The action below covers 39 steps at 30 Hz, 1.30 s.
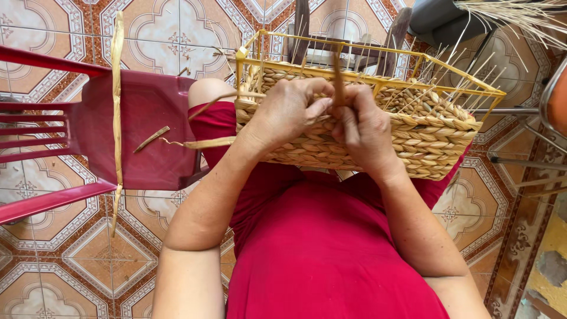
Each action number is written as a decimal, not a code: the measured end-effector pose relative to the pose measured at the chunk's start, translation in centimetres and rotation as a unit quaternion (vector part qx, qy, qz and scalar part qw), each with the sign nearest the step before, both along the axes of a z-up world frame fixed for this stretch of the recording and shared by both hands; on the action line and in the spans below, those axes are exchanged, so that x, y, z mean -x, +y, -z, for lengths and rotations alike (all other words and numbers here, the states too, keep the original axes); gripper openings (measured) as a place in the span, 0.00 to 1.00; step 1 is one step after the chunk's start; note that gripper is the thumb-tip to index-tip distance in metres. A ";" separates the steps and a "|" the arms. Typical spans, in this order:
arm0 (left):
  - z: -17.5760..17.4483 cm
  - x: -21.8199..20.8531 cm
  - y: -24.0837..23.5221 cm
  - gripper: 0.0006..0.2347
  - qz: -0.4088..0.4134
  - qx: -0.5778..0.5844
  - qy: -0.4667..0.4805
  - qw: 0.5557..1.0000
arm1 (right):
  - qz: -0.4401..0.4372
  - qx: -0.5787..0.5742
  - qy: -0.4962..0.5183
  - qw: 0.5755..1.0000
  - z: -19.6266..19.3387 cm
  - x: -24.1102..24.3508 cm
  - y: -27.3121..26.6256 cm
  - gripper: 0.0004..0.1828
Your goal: The person weaves a rectangular basket by hand, threading dried palm strips through a metal frame. They repeatedly pull and tuck the strips to build up the basket walls, occasionally reaching for additional strips from a nearby red chair.
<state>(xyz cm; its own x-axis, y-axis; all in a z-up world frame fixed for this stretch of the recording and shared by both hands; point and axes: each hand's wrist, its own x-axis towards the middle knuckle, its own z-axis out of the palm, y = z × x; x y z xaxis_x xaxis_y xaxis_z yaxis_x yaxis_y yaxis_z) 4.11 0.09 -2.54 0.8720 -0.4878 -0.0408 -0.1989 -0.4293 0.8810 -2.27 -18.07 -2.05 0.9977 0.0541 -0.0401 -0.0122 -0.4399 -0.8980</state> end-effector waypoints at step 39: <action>-3.5 5.3 2.6 0.18 -0.014 -0.264 -0.264 0.927 | -0.012 0.038 -0.104 0.994 0.3 -0.9 0.7 0.12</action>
